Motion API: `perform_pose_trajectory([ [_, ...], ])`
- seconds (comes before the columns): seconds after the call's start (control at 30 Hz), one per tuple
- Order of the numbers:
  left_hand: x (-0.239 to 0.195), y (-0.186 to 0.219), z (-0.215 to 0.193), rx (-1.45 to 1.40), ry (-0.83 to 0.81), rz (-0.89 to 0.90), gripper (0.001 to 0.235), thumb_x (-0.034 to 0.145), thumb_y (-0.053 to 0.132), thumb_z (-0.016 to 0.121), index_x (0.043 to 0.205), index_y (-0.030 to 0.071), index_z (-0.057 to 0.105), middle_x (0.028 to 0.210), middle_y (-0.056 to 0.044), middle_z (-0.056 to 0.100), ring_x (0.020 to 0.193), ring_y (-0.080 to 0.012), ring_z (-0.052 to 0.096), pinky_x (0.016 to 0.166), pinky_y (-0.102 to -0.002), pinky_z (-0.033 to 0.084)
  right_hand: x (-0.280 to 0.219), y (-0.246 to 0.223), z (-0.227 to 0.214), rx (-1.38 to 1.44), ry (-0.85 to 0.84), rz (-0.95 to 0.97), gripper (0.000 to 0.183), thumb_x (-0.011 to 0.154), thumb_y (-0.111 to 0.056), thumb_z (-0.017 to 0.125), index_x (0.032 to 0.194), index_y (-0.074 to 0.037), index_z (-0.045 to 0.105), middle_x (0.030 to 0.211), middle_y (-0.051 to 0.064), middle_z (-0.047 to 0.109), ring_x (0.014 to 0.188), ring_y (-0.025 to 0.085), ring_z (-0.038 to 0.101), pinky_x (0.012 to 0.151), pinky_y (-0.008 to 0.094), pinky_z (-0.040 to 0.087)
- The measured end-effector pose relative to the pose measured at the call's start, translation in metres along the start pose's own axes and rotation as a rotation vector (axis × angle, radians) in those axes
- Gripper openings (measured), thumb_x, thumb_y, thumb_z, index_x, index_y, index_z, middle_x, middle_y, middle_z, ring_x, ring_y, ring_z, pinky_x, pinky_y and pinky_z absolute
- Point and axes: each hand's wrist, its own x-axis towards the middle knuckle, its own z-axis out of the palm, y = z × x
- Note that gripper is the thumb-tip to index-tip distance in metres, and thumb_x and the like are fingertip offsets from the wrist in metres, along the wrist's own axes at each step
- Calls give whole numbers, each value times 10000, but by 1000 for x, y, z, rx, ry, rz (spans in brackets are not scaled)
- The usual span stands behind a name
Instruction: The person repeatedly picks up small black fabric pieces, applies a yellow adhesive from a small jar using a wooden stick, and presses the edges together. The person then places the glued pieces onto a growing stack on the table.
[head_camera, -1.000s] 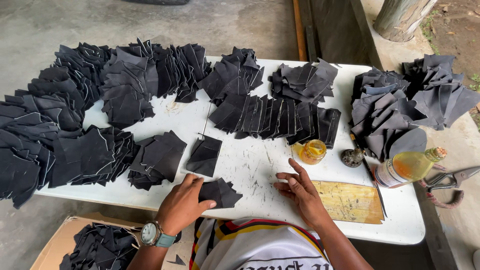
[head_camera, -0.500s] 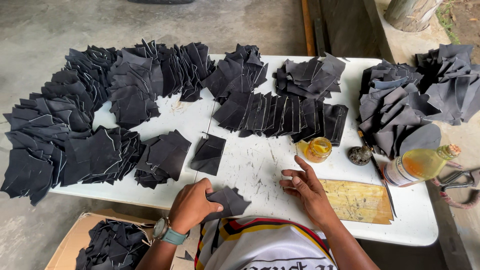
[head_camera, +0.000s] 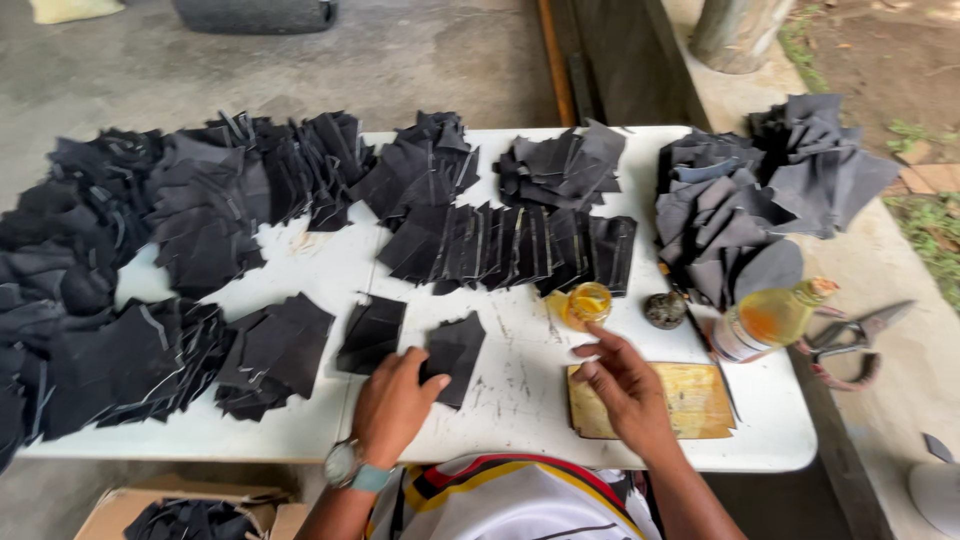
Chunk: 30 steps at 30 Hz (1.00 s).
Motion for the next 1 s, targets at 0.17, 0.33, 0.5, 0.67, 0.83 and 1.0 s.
perform_pose_trajectory([
  [0.17, 1, 17, -13, -66, 215, 240, 448, 800, 307, 818, 1125, 31, 680, 1138, -162, 685, 980, -367, 685, 780, -437, 562, 25, -24, -57, -837, 393, -168, 524, 896, -198, 712, 1397, -101, 588, 1296, 185, 608, 1081, 315, 654, 851, 405, 530],
  [0.33, 43, 81, 73, -630, -132, 355, 706, 757, 332, 860, 1319, 33, 554, 1289, -165, 653, 1131, -299, 681, 898, -358, 568, 68, -4, -74, -1048, 408, -269, 705, 803, -190, 792, 1425, -4, 518, 1434, 299, 493, 1207, 498, 531, 979, 490, 454],
  [0.5, 80, 123, 123, -463, -74, 409, 836, 684, 399, 932, 1315, 9, 548, 1245, -207, 633, 1131, -351, 626, 949, -430, 519, 70, -8, -65, -1144, 302, -11, 666, 762, -250, 831, 1352, -93, 565, 1308, 189, 607, 1174, 394, 604, 991, 478, 470],
  [0.67, 89, 133, 128, -418, -95, 340, 683, 681, 438, 932, 1159, 50, 636, 1098, -159, 678, 1028, -317, 656, 887, -442, 541, 55, -34, -54, -989, 337, -56, 572, 728, -205, 854, 1241, -114, 620, 1192, 161, 660, 1072, 363, 653, 934, 450, 513],
  [0.83, 80, 136, 109, -459, -248, 315, 654, 649, 422, 895, 1064, 24, 583, 1013, -130, 707, 909, -237, 710, 815, -371, 578, 48, -41, -56, -193, 334, -120, 544, 775, -109, 816, 1250, -45, 559, 1113, 94, 692, 997, 205, 699, 887, 350, 561],
  [1.0, 55, 107, 83, -706, -373, 582, 649, 716, 445, 848, 1160, 21, 639, 1061, -123, 723, 975, -223, 706, 855, -324, 567, 25, -36, -66, 45, -95, -166, 525, 797, -62, 815, 1265, -5, 585, 1119, 101, 688, 1043, 162, 657, 908, 331, 536],
])
